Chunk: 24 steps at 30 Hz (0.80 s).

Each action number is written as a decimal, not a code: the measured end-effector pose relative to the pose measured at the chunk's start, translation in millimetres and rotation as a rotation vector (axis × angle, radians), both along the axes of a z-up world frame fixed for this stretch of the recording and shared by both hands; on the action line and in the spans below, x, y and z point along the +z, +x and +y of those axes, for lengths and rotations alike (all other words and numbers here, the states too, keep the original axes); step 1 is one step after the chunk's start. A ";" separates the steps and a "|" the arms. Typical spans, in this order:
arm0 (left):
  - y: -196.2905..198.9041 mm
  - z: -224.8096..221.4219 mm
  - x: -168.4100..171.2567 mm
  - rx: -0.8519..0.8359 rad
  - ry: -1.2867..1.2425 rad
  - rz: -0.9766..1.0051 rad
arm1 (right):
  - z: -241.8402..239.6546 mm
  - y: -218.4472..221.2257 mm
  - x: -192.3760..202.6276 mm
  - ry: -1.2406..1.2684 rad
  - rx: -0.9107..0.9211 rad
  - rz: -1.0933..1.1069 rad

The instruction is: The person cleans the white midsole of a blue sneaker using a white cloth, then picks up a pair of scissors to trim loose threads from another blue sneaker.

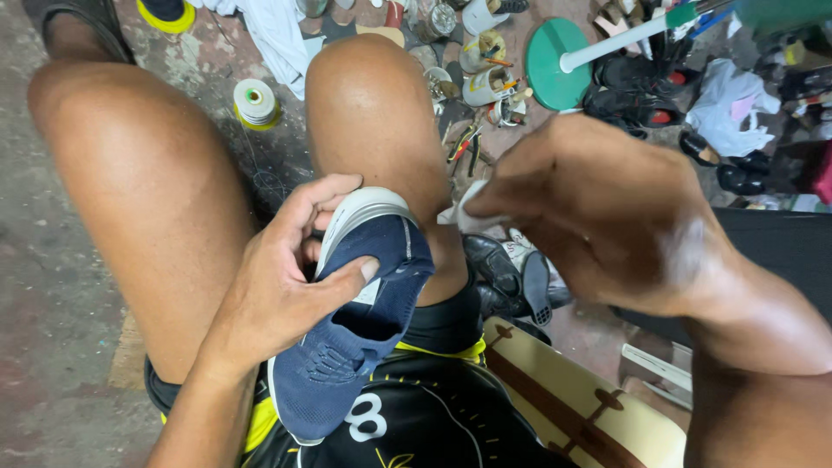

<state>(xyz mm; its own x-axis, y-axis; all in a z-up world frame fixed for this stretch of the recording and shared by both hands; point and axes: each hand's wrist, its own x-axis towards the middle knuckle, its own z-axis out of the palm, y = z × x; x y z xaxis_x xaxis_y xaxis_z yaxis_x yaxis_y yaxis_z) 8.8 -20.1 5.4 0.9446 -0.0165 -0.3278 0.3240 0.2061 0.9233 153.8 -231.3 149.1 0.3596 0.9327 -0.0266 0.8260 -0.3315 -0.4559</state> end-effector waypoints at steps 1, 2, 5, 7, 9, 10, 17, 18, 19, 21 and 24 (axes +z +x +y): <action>0.2 0.2 1.0 0.003 0.015 0.009 | -1.8 2.2 -3.3 0.050 -0.067 0.079; 1.5 -0.7 3.0 0.002 0.028 0.016 | -4.6 4.8 -6.2 0.099 -0.136 0.156; 4.2 -5.4 10.5 0.021 0.069 0.044 | -6.1 11.9 -36.1 0.174 -0.193 0.362; 7.7 -9.0 14.8 0.037 0.153 0.023 | -12.1 9.3 -47.5 0.237 -0.147 0.483; 6.2 -14.4 20.1 0.047 0.288 -0.017 | -15.5 6.8 -55.8 0.240 -0.058 0.512; 6.6 -15.8 21.4 0.048 0.306 -0.017 | -13.6 6.3 -60.3 0.217 -0.002 0.464; 11.7 -19.7 26.8 0.046 0.383 -0.039 | 14.9 5.3 -47.5 0.112 0.451 -0.225; 10.8 -20.3 27.6 0.048 0.398 -0.037 | 18.1 5.6 -42.6 0.090 0.467 -0.240; 10.5 -20.0 27.8 0.046 0.403 -0.061 | 21.3 5.6 -38.8 0.068 0.484 -0.254; 9.0 -18.8 27.2 0.041 0.410 -0.110 | 28.4 3.1 -36.5 0.012 0.497 -0.238; 9.1 -18.2 27.5 0.043 0.414 -0.118 | 35.3 -1.9 -37.7 -0.063 0.502 -0.200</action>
